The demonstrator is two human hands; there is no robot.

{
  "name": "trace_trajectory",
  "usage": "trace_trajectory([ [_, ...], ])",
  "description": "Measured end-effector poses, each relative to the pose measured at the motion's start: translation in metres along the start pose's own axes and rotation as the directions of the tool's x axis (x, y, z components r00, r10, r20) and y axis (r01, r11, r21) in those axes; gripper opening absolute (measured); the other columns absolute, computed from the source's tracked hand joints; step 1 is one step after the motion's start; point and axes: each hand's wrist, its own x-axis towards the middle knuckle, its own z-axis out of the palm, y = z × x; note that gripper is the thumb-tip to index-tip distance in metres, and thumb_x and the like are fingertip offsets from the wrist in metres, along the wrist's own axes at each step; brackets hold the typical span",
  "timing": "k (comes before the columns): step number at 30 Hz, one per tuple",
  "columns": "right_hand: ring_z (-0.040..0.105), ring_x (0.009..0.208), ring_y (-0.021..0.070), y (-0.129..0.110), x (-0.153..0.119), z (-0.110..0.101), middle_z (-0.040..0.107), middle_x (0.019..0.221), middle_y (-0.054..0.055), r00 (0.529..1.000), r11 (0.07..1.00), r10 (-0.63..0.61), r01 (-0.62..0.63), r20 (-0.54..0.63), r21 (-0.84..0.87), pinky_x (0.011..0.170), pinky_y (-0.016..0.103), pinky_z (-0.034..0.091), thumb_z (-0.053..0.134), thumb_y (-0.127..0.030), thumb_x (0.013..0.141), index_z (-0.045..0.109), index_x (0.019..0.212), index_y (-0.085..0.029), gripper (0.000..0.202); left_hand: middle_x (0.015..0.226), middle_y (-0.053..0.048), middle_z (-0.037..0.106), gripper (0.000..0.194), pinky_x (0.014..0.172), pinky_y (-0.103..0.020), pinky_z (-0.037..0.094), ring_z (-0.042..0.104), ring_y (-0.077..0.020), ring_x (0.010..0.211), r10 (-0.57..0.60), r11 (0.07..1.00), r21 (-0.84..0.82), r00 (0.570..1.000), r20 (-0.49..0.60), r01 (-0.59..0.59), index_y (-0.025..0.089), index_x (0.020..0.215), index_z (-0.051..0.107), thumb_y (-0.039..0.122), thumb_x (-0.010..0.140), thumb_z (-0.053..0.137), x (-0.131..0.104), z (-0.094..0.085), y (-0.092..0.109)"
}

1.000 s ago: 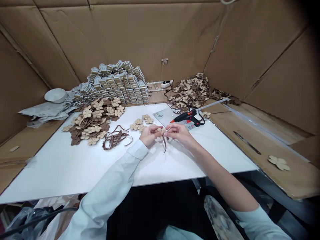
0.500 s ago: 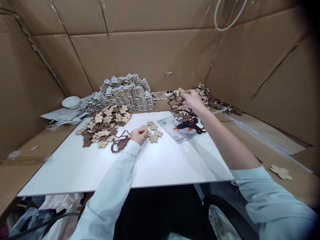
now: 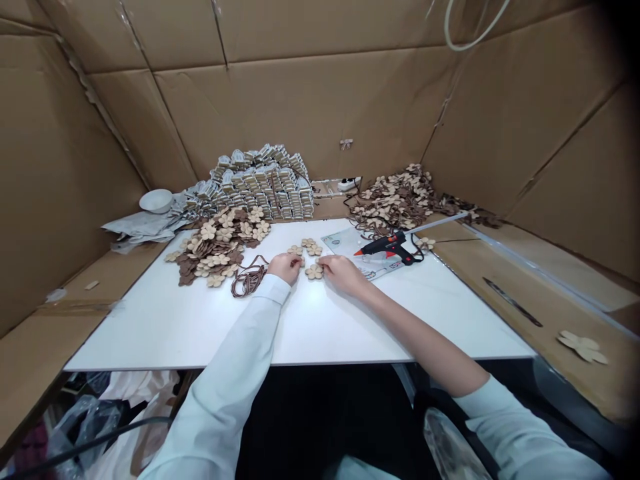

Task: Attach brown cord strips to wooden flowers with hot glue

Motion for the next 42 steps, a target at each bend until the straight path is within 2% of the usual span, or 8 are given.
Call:
trace_trajectory([
  [6,0.056,0.088,0.019,-0.003,-0.009,-0.006,0.065,0.09,0.01,0.987,0.983,0.133,-0.143,-0.087,-0.118,0.077,0.027,0.039,0.04,-0.015,0.078,0.066,0.085,-0.015,0.027,0.083,-0.006,0.067,0.027,0.075,-0.031,0.042,0.059,-0.0202,0.08,-0.167,0.974,0.133,0.977,-0.136,0.185,0.02,0.088,0.065,0.024,0.074,0.043,-0.001,-0.018,0.004],
  [12,0.052,0.093,0.0176,-0.008,-0.014,0.004,0.063,0.093,0.008,0.984,1.0,-0.016,0.018,-0.176,0.006,0.083,0.027,0.037,0.04,-0.014,0.079,0.063,0.092,-0.014,0.026,0.096,-0.008,0.064,0.035,0.081,-0.034,0.041,0.053,-0.024,0.097,-0.449,0.868,0.164,0.882,-0.141,0.468,0.021,0.097,0.064,0.012,0.066,0.05,0.002,-0.045,-0.029],
  [17,0.053,0.091,0.0161,-0.012,-0.015,0.01,0.064,0.092,0.003,0.972,0.974,-0.193,0.207,-0.133,0.094,0.084,0.029,0.035,0.041,-0.004,0.072,0.064,0.086,-0.018,0.03,0.109,-0.008,0.058,0.032,0.084,-0.041,0.039,0.045,-0.03,0.107,-0.479,0.842,0.228,0.872,-0.101,0.489,0.023,0.097,0.064,0.018,0.067,0.054,0.0,-0.047,-0.044],
  [21,0.056,0.076,0.014,-0.011,-0.016,0.004,0.065,0.073,0.002,0.989,0.969,-0.095,0.119,-0.115,0.218,0.076,0.026,0.039,0.038,0.0,0.067,0.064,0.065,-0.017,0.031,0.093,-0.01,0.064,0.022,0.082,-0.04,0.04,0.053,-0.0278,0.096,-0.503,0.83,0.22,0.858,-0.104,0.513,0.022,0.086,0.068,0.025,0.07,0.053,0.0,-0.046,-0.041],
  [24,0.055,0.069,0.014,-0.008,-0.018,0.0,0.062,0.061,0.002,0.985,0.962,0.059,-0.014,-0.159,0.273,0.07,0.025,0.04,0.037,0.0,0.064,0.061,0.056,-0.017,0.031,0.096,-0.008,0.064,0.023,0.082,-0.035,0.041,0.055,-0.0231,0.092,-0.384,0.902,0.11,0.892,-0.238,0.418,0.021,0.089,0.068,0.025,0.075,0.049,0.001,-0.048,-0.033],
  [28,0.056,0.071,0.0142,-0.008,-0.021,-0.004,0.061,0.063,0.002,0.946,0.938,0.142,-0.035,-0.291,0.344,0.071,0.026,0.041,0.036,-0.006,0.068,0.062,0.062,-0.017,0.028,0.105,-0.006,0.06,0.03,0.083,-0.028,0.042,0.053,-0.0163,0.097,-0.076,0.995,-0.101,0.858,-0.508,0.029,0.022,0.099,0.063,0.028,0.082,0.039,-0.001,-0.047,-0.009],
  [33,0.056,0.085,0.0144,-0.015,-0.022,-0.011,0.062,0.095,0.005,0.911,0.812,0.223,0.024,-0.348,0.583,0.076,0.027,0.042,0.035,-0.021,0.076,0.058,0.094,-0.018,0.029,0.112,-0.007,0.057,0.024,0.087,-0.034,0.041,0.052,-0.0173,0.097,0.218,0.952,-0.12,0.902,-0.373,-0.28,0.026,0.093,0.065,0.028,0.08,0.045,-0.008,-0.032,0.026],
  [42,0.052,0.062,0.0117,-0.014,-0.02,-0.009,0.056,0.061,0.001,0.962,0.543,0.218,0.021,-0.164,0.84,0.065,0.025,0.041,0.053,-0.041,0.071,0.055,0.061,-0.016,0.027,0.097,-0.006,0.065,0.022,0.088,-0.031,0.043,0.058,-0.0167,0.093,0.095,0.892,-0.415,0.973,-0.211,-0.178,0.021,0.088,0.067,0.022,0.076,0.049,-0.016,-0.004,0.052],
])
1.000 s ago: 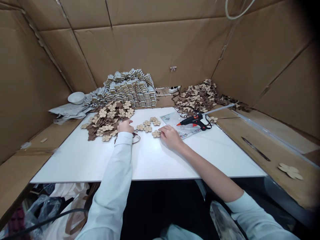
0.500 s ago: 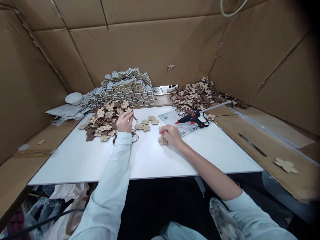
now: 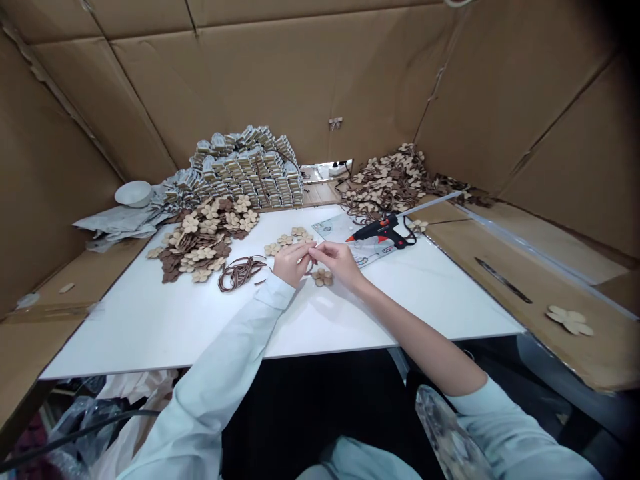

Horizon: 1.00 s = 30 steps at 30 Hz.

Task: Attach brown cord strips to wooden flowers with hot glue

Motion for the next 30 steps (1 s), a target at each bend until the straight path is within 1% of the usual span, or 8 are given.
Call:
trace_trajectory([
  [4,0.05,0.06,0.0102,0.0,0.003,-0.002,0.054,0.06,0.0,1.0,0.997,0.008,-0.007,-0.008,0.078,0.062,0.023,0.04,0.054,-0.041,0.07,0.055,0.063,-0.015,0.027,0.086,-0.006,0.068,0.019,0.078,-0.031,0.049,0.062,-0.018,0.081,-0.251,0.926,-0.304,0.966,-0.056,0.223,0.017,0.083,0.068,0.026,0.069,0.057,0.0,0.005,0.002],
  [6,0.049,0.059,0.0096,0.0,0.005,-0.003,0.054,0.061,0.0,1.0,0.995,0.02,-0.018,-0.018,0.098,0.06,0.023,0.039,0.056,-0.041,0.069,0.056,0.063,-0.015,0.027,0.079,-0.006,0.068,0.021,0.077,-0.033,0.05,0.063,-0.0179,0.076,-0.351,0.817,-0.488,0.936,0.003,0.308,0.014,0.078,0.068,0.028,0.064,0.063,0.001,0.008,0.001],
  [10,0.047,0.056,0.0085,0.0,0.006,-0.003,0.054,0.06,-0.001,0.997,0.984,0.081,-0.08,0.0,0.157,0.056,0.022,0.037,0.059,-0.041,0.065,0.056,0.064,-0.014,0.027,0.067,-0.004,0.066,0.023,0.075,-0.035,0.052,0.062,-0.0142,0.062,-0.532,0.496,-0.749,0.836,0.138,0.439,0.01,0.069,0.066,0.028,0.055,0.07,0.002,0.01,0.003],
  [14,0.044,0.051,0.0078,0.001,0.006,-0.003,0.05,0.054,-0.003,0.992,0.978,0.119,-0.123,0.031,0.168,0.052,0.022,0.035,0.059,-0.04,0.065,0.056,0.065,-0.014,0.026,0.063,-0.004,0.064,0.016,0.077,-0.035,0.052,0.061,-0.0121,0.058,-0.61,0.357,-0.805,0.771,0.182,0.473,0.009,0.064,0.064,0.019,0.053,0.071,0.003,0.008,0.008],
  [18,0.043,0.049,0.0077,0.003,0.006,-0.004,0.049,0.051,-0.003,0.987,0.979,0.16,-0.16,0.013,0.128,0.049,0.021,0.033,0.06,-0.04,0.063,0.057,0.064,-0.014,0.026,0.063,-0.004,0.064,0.008,0.082,-0.036,0.05,0.062,-0.0136,0.065,-0.636,0.313,-0.815,0.745,0.201,0.487,0.009,0.061,0.064,0.012,0.055,0.068,0.003,0.006,0.011],
  [22,0.042,0.047,0.0073,0.005,0.006,-0.004,0.049,0.049,-0.003,0.986,0.983,0.169,-0.168,-0.002,0.072,0.048,0.021,0.031,0.06,-0.038,0.063,0.059,0.063,-0.013,0.026,0.065,-0.004,0.065,0.015,0.082,-0.035,0.05,0.062,-0.0139,0.066,-0.591,0.336,-0.813,0.778,0.212,0.476,0.009,0.064,0.065,0.018,0.053,0.071,0.002,0.005,0.013],
  [24,0.042,0.047,0.0071,0.006,0.005,-0.004,0.05,0.049,-0.002,0.984,0.982,0.179,-0.178,-0.009,0.057,0.047,0.021,0.031,0.06,-0.037,0.063,0.06,0.064,-0.012,0.025,0.065,-0.004,0.065,0.018,0.082,-0.035,0.05,0.062,-0.0133,0.065,-0.594,0.344,-0.812,0.779,0.201,0.471,0.009,0.065,0.066,0.02,0.052,0.073,0.002,0.006,0.013],
  [30,0.046,0.048,0.008,0.005,0.005,-0.004,0.056,0.055,0.0,0.966,0.963,0.258,-0.256,-0.009,0.085,0.048,0.022,0.036,0.066,-0.033,0.056,0.062,0.065,-0.012,0.024,0.064,-0.005,0.065,0.02,0.081,-0.036,0.05,0.063,-0.0154,0.067,-0.648,0.327,-0.826,0.745,0.158,0.459,0.008,0.063,0.064,0.016,0.049,0.075,0.004,0.006,0.007],
])
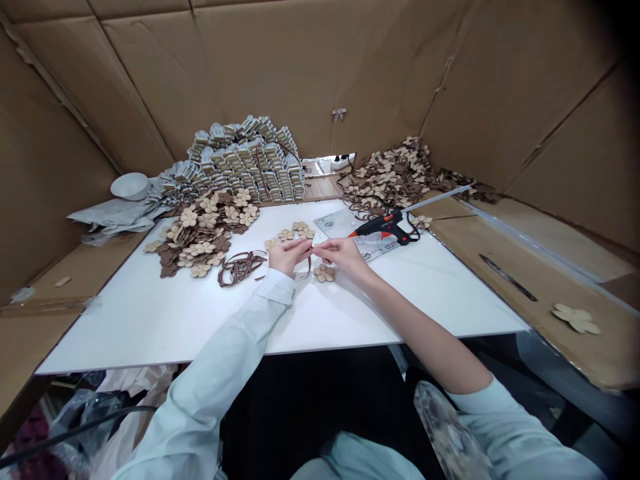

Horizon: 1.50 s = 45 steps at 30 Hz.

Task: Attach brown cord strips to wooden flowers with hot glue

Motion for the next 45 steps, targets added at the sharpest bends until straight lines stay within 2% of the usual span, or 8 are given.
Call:
trace_trajectory([
  [6,0.043,0.041,0.0063,-0.005,-0.002,0.002,0.053,0.047,-0.001,0.997,0.998,0.062,-0.061,0.043,-0.018,0.041,0.02,0.032,0.068,-0.032,0.055,0.062,0.063,-0.012,0.023,0.072,-0.005,0.065,0.028,0.076,-0.032,0.051,0.063,-0.0162,0.074,0.027,0.999,0.043,0.998,-0.051,-0.025,0.01,0.072,0.065,0.017,0.047,0.075,0.007,-0.009,0.003],
  [11,0.043,0.039,0.0058,-0.006,-0.004,0.003,0.052,0.045,-0.002,0.99,0.995,0.096,-0.095,0.099,-0.018,0.039,0.019,0.032,0.067,-0.03,0.056,0.058,0.062,-0.011,0.022,0.082,-0.007,0.066,0.042,0.054,-0.023,0.048,0.062,-0.018,0.074,0.016,0.98,0.198,0.998,-0.054,-0.005,0.012,0.082,0.066,0.026,0.043,0.076,0.011,-0.015,0.004],
  [15,0.042,0.035,0.0062,-0.006,-0.005,0.004,0.053,0.045,-0.003,0.988,0.992,0.11,-0.102,0.108,-0.079,0.036,0.019,0.03,0.068,-0.029,0.055,0.058,0.079,-0.012,0.031,0.082,-0.008,0.067,0.041,0.045,-0.02,0.041,0.061,-0.0181,0.072,0.076,0.958,0.28,0.996,-0.037,-0.063,0.012,0.08,0.067,0.027,0.043,0.075,0.01,-0.013,0.004],
  [21,0.038,0.037,0.0051,-0.005,-0.004,0.002,0.047,0.041,-0.003,0.989,0.996,-0.008,0.022,0.145,-0.091,0.038,0.02,0.027,0.061,-0.037,0.062,0.062,0.065,-0.011,0.026,0.077,-0.01,0.068,0.037,0.044,-0.021,0.039,0.062,-0.0203,0.073,0.111,0.942,0.313,0.992,0.06,-0.124,0.01,0.076,0.067,0.026,0.043,0.075,0.003,-0.007,0.006],
  [25,0.032,0.035,0.0042,-0.004,-0.003,-0.001,0.04,0.037,-0.005,0.991,0.996,0.022,-0.01,0.132,-0.091,0.038,0.02,0.021,0.063,-0.038,0.059,0.064,0.063,-0.01,0.029,0.081,-0.009,0.067,0.043,0.042,-0.019,0.036,0.059,-0.0148,0.065,0.144,0.939,0.304,0.987,0.075,-0.16,0.011,0.081,0.066,0.026,0.042,0.075,0.003,-0.006,0.004],
  [29,0.029,0.037,0.0041,-0.006,-0.003,-0.003,0.036,0.036,-0.006,0.986,0.997,0.06,-0.052,0.154,-0.056,0.039,0.021,0.018,0.064,-0.039,0.058,0.062,0.061,-0.01,0.03,0.076,-0.005,0.066,0.05,0.045,-0.019,0.036,0.051,-0.0069,0.052,0.048,0.934,0.352,0.997,0.059,-0.066,0.013,0.088,0.067,0.031,0.043,0.076,0.008,-0.01,0.001],
  [34,0.028,0.037,0.004,-0.006,-0.003,-0.004,0.035,0.037,-0.006,0.982,0.995,0.077,-0.064,0.171,-0.076,0.04,0.022,0.018,0.064,-0.04,0.057,0.059,0.056,-0.01,0.031,0.059,-0.004,0.063,0.034,0.05,-0.02,0.038,0.05,-0.0074,0.053,-0.039,0.956,0.292,0.989,0.142,-0.005,0.01,0.065,0.068,0.034,0.041,0.077,0.009,-0.012,-0.001],
  [45,0.031,0.038,0.0047,-0.009,-0.007,-0.006,0.035,0.035,-0.006,0.885,0.977,0.16,-0.078,0.438,-0.198,0.042,0.023,0.022,0.065,-0.035,0.058,0.054,0.048,-0.012,0.028,0.062,-0.002,0.063,0.036,0.053,-0.02,0.041,0.053,-0.007,0.054,0.052,0.985,0.165,0.998,-0.031,-0.046,0.011,0.064,0.066,0.033,0.037,0.077,0.009,-0.01,0.007],
])
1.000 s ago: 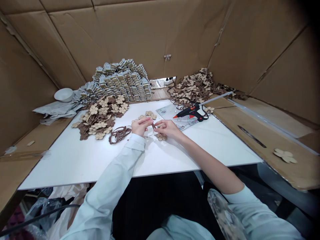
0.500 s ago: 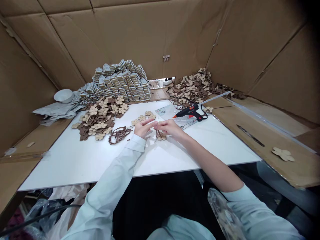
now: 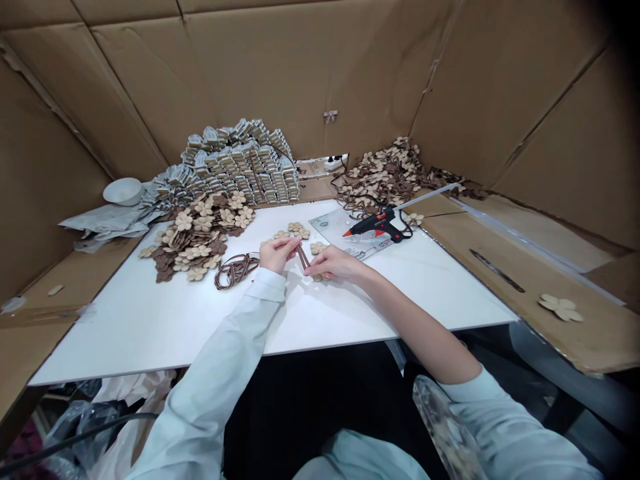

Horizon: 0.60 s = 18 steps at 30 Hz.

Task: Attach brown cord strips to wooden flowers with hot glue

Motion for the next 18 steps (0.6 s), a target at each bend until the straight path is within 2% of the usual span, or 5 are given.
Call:
trace_trajectory([
  [9,0.036,0.039,0.0062,-0.005,-0.002,-0.002,0.041,0.037,-0.004,1.0,0.998,0.021,-0.021,-0.011,-0.065,0.044,0.022,0.027,0.064,-0.037,0.059,0.059,0.053,-0.011,0.028,0.063,-0.003,0.064,0.037,0.056,-0.021,0.044,0.055,-0.0089,0.057,0.084,0.994,0.076,0.996,0.006,-0.084,0.011,0.067,0.067,0.037,0.042,0.075,0.002,-0.003,-0.002],
  [12,0.044,0.043,0.009,-0.008,-0.003,-0.004,0.051,0.043,-0.001,0.981,0.973,-0.034,-0.012,-0.192,-0.23,0.048,0.022,0.032,0.06,-0.041,0.063,0.066,0.075,-0.01,0.034,0.061,-0.002,0.063,0.037,0.054,-0.021,0.043,0.052,-0.0071,0.052,0.041,0.99,0.135,0.999,0.014,-0.042,0.011,0.065,0.067,0.037,0.039,0.076,0.004,-0.005,-0.002],
  [13,0.047,0.045,0.01,-0.01,-0.005,-0.006,0.054,0.046,0.0,0.953,0.953,-0.083,-0.011,-0.292,-0.304,0.051,0.022,0.033,0.058,-0.042,0.065,0.066,0.082,-0.01,0.037,0.059,-0.002,0.063,0.037,0.052,-0.021,0.042,0.05,-0.0063,0.049,-0.003,0.988,0.152,1.0,0.029,-0.002,0.011,0.063,0.066,0.036,0.036,0.077,0.005,-0.006,-0.002],
  [15,0.049,0.05,0.0111,-0.01,-0.011,-0.013,0.057,0.05,0.001,0.849,0.892,-0.216,-0.029,-0.483,-0.451,0.054,0.022,0.034,0.052,-0.044,0.07,0.066,0.087,-0.012,0.038,0.059,-0.002,0.063,0.037,0.049,-0.02,0.04,0.049,-0.0057,0.047,-0.057,0.982,0.185,0.997,0.06,0.045,0.011,0.062,0.066,0.034,0.035,0.078,0.006,-0.008,0.0],
  [18,0.05,0.054,0.0128,-0.001,-0.027,-0.031,0.057,0.056,0.003,0.653,0.797,-0.326,-0.198,-0.684,-0.57,0.057,0.024,0.034,0.043,-0.042,0.075,0.064,0.069,-0.016,0.034,0.059,-0.003,0.063,0.047,0.042,-0.018,0.034,0.047,-0.0051,0.045,-0.114,0.971,0.222,0.99,0.084,0.093,0.011,0.078,0.067,0.03,0.037,0.078,0.004,-0.01,0.007],
])
